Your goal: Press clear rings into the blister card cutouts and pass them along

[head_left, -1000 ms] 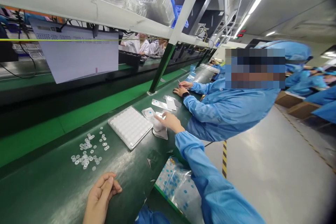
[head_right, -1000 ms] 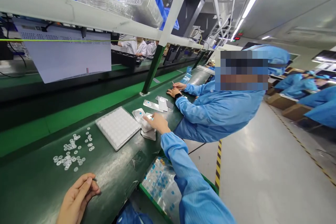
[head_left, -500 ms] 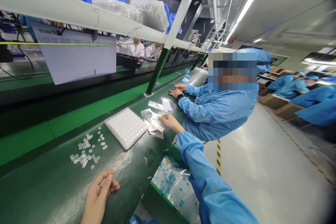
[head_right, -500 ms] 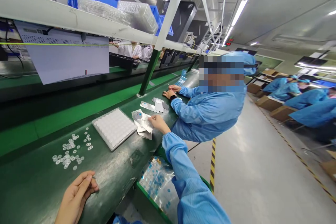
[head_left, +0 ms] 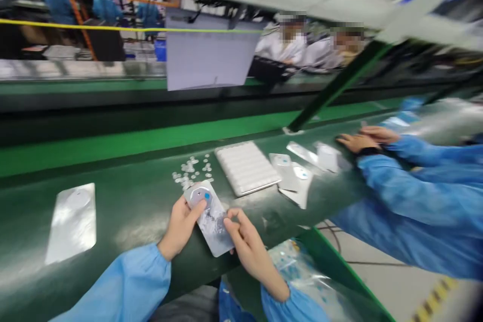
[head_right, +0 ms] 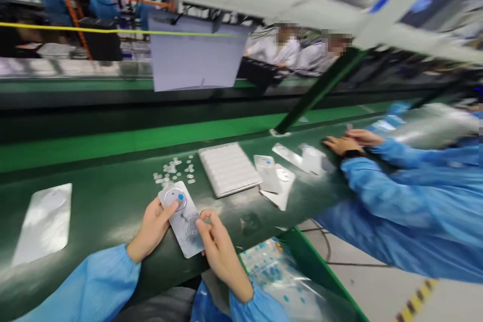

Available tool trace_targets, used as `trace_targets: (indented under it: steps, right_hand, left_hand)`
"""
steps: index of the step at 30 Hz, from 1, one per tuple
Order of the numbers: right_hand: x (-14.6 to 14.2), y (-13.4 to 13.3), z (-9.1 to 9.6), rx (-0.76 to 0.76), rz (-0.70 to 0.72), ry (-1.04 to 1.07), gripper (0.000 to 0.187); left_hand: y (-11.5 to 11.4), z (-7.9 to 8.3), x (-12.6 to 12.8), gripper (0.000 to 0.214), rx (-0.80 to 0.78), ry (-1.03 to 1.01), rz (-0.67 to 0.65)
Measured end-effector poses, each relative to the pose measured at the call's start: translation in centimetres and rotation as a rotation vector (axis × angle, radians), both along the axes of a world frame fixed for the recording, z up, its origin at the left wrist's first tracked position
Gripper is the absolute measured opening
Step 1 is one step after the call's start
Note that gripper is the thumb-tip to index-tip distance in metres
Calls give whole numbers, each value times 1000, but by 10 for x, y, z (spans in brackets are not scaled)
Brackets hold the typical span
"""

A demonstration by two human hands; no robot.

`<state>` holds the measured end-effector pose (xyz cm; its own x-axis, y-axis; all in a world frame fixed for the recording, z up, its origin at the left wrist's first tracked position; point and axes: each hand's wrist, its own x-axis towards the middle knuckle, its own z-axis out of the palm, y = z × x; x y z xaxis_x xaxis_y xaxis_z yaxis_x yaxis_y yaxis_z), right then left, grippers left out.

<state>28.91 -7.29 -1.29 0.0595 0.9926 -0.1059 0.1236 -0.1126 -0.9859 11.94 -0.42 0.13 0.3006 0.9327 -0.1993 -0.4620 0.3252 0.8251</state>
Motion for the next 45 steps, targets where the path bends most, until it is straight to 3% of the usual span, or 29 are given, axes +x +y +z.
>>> trace_targets:
  steps: [3,7,10,13,16,22,27,31,39,42,45]
  right_hand:
    - [-50,-15,-18,-33,36,73,37]
    - [-74,-18,-21,-12,114,11,32]
    - [-75,-15,-15,42,177,-7,28]
    - [-72,-9,-9,114,-6,7,27]
    - [-68,-1,-2,300,-167,-171,21]
    - [-67,19,10,608,-61,-639,28]
    - [-66,30,4,673,-73,-791,22]
    - [-65,34,1,715,-114,-791,20]
    - [-69,34,3,675,-47,-753,23]
    - [-71,32,0,624,-42,-608,22]
    - [-75,31,-2,502,-112,-328,15]
  left_hand:
    - [1,-1,-22,49,-26,9,29]
    - [-4,0,-44,43,-129,16,66]
    - [-3,-2,-50,42,-171,50,75]
    - [-2,-6,-50,39,-154,97,56]
    - [-3,-10,-48,34,-106,166,36]
    - [-8,-5,-51,29,110,383,15]
    - [-3,-7,-55,42,69,402,-39]
    - [0,-8,-56,49,48,425,-77]
    - [0,-8,-55,42,56,431,-117]
    - [-2,-7,-55,35,79,423,-88]
    - [-3,-9,-54,28,53,356,-81]
